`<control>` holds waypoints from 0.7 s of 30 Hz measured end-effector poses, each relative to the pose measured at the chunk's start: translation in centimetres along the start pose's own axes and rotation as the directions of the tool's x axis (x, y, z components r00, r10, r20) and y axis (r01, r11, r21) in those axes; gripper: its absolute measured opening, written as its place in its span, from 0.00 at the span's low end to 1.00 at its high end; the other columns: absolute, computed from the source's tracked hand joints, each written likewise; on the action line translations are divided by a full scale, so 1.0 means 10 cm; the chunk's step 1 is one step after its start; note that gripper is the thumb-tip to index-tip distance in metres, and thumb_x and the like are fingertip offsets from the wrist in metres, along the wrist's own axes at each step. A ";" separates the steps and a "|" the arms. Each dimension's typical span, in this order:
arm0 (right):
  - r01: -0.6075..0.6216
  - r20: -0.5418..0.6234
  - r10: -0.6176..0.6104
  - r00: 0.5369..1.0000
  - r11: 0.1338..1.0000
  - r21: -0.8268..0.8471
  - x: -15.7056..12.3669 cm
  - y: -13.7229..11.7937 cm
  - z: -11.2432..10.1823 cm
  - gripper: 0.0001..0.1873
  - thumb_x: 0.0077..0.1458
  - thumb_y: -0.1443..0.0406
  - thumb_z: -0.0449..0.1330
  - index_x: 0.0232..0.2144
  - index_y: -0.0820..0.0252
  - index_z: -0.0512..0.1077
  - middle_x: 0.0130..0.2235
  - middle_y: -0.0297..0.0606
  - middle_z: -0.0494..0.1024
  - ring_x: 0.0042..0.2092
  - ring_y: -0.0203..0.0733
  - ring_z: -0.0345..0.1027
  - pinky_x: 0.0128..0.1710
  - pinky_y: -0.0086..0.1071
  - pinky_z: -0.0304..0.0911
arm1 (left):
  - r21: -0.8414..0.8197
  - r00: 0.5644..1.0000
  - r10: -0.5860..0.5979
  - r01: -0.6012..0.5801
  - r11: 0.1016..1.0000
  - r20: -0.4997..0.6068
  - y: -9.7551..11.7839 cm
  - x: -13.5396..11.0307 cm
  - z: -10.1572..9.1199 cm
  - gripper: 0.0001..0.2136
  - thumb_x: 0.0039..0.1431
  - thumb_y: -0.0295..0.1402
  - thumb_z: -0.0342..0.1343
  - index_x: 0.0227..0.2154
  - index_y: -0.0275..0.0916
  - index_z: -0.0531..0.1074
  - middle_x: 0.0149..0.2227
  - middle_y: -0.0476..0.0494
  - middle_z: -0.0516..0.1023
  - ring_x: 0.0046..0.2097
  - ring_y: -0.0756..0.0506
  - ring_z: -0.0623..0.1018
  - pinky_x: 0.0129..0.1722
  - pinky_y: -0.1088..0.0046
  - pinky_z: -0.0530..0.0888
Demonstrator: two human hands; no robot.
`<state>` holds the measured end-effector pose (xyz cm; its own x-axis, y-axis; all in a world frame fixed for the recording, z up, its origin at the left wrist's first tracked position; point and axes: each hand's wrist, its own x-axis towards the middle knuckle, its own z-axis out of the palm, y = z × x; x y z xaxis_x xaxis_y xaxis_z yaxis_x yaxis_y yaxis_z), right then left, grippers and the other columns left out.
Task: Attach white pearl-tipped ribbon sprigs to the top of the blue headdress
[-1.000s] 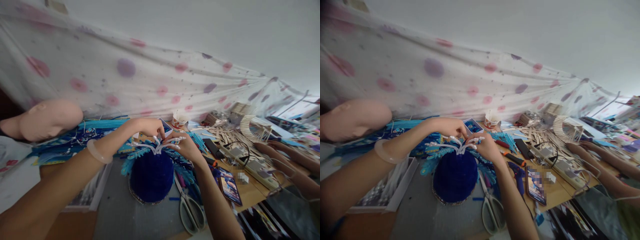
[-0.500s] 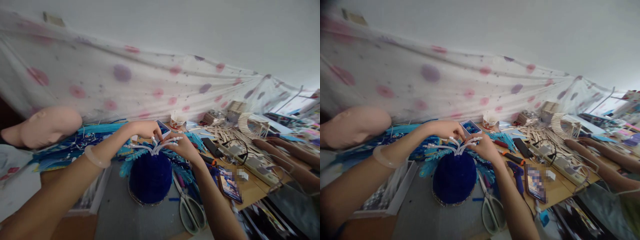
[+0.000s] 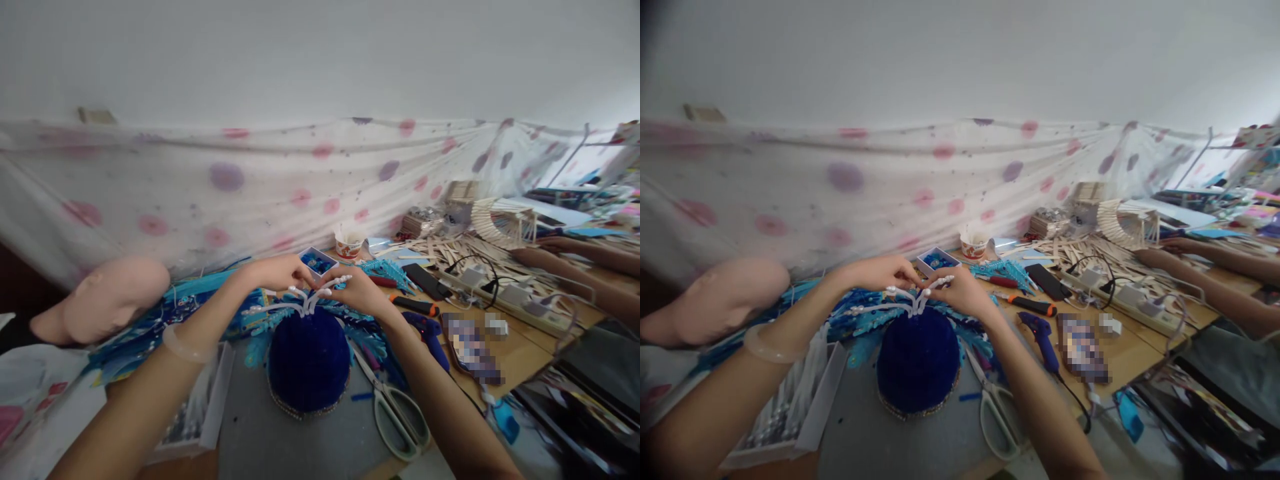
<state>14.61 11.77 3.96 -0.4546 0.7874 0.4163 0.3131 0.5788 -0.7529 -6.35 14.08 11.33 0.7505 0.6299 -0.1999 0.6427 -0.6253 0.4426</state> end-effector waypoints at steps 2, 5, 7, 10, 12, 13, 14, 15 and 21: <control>-0.001 -0.010 0.001 1.000 1.000 0.004 0.00 0.01 0.00 0.04 0.52 0.63 0.67 0.31 0.58 0.79 0.30 0.36 0.83 0.33 0.42 0.76 0.33 0.34 0.69 | -0.015 1.000 -0.007 0.007 1.000 -0.004 0.00 0.01 0.00 0.20 0.53 0.20 0.51 0.44 0.39 0.83 0.37 0.46 0.85 0.33 0.50 0.75 0.33 0.78 0.68; -0.017 -0.012 0.017 1.000 1.000 -0.001 0.00 0.03 0.01 0.04 0.49 0.64 0.67 0.29 0.59 0.78 0.28 0.34 0.81 0.30 0.41 0.74 0.30 0.31 0.66 | -0.047 1.000 -0.021 0.020 0.999 -0.019 0.01 0.03 0.00 0.17 0.53 0.23 0.54 0.42 0.39 0.83 0.36 0.45 0.86 0.34 0.49 0.78 0.35 0.77 0.69; -0.026 -0.012 0.026 1.000 1.000 0.002 0.00 0.03 -0.01 0.04 0.48 0.64 0.68 0.28 0.59 0.77 0.27 0.33 0.81 0.30 0.40 0.74 0.30 0.31 0.66 | -0.083 0.999 -0.032 0.029 0.996 -0.038 0.01 0.03 0.00 0.13 0.53 0.25 0.56 0.39 0.37 0.83 0.36 0.44 0.86 0.36 0.48 0.79 0.36 0.76 0.71; -0.030 -0.019 0.031 0.999 0.999 0.011 -0.04 0.00 -0.09 0.06 0.50 0.63 0.68 0.32 0.58 0.77 0.31 0.35 0.82 0.35 0.42 0.76 0.36 0.34 0.68 | -0.150 0.992 -0.065 0.047 0.988 -0.112 0.01 0.00 -0.05 0.11 0.51 0.29 0.61 0.38 0.34 0.82 0.32 0.42 0.84 0.35 0.46 0.79 0.35 0.74 0.72; -0.027 -0.022 0.027 0.999 1.000 0.008 -0.08 -0.04 -0.15 0.09 0.50 0.62 0.69 0.35 0.58 0.78 0.34 0.36 0.82 0.38 0.43 0.76 0.40 0.36 0.69 | -0.192 0.976 -0.087 0.048 0.980 -0.200 0.03 -0.05 -0.10 0.12 0.50 0.32 0.62 0.39 0.33 0.80 0.30 0.43 0.83 0.33 0.47 0.78 0.33 0.74 0.71; -0.023 -0.020 0.023 1.000 1.000 0.006 -0.10 -0.07 -0.18 0.10 0.50 0.62 0.69 0.35 0.58 0.78 0.36 0.36 0.82 0.39 0.43 0.76 0.41 0.37 0.69 | -0.210 0.963 -0.097 0.044 0.977 -0.250 0.05 -0.10 -0.12 0.13 0.51 0.33 0.62 0.39 0.33 0.79 0.29 0.45 0.81 0.32 0.48 0.77 0.32 0.74 0.71; -0.020 -0.015 0.020 1.000 1.000 0.004 -0.12 -0.09 -0.21 0.10 0.50 0.61 0.69 0.36 0.58 0.78 0.36 0.37 0.82 0.39 0.43 0.76 0.41 0.37 0.70 | -0.226 0.949 -0.107 0.039 0.973 -0.298 0.08 -0.15 -0.14 0.13 0.52 0.34 0.61 0.40 0.34 0.77 0.29 0.46 0.80 0.31 0.49 0.76 0.31 0.74 0.70; -0.018 -0.012 0.018 1.000 1.000 0.005 -0.15 -0.11 -0.23 0.11 0.50 0.60 0.69 0.36 0.58 0.78 0.36 0.37 0.82 0.38 0.43 0.76 0.41 0.37 0.70 | -0.243 0.930 -0.115 0.029 0.970 -0.349 0.12 -0.22 -0.15 0.13 0.54 0.35 0.60 0.41 0.34 0.76 0.29 0.48 0.79 0.30 0.49 0.75 0.31 0.75 0.69; -0.061 -0.169 0.059 0.984 0.998 -0.006 -0.30 -0.12 -0.30 0.14 0.54 0.56 0.66 0.40 0.58 0.77 0.41 0.42 0.82 0.43 0.46 0.77 0.43 0.41 0.73 | -0.251 0.605 -0.149 -0.088 0.964 -0.782 0.46 -0.80 0.11 0.09 0.62 0.37 0.53 0.39 0.39 0.75 0.28 0.52 0.72 0.31 0.51 0.71 0.31 0.77 0.66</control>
<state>18.10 9.33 5.06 -0.2876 0.8448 0.4511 0.3451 0.5308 -0.7740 -9.23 5.65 13.97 0.2377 0.8345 0.4970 0.5152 -0.5421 0.6638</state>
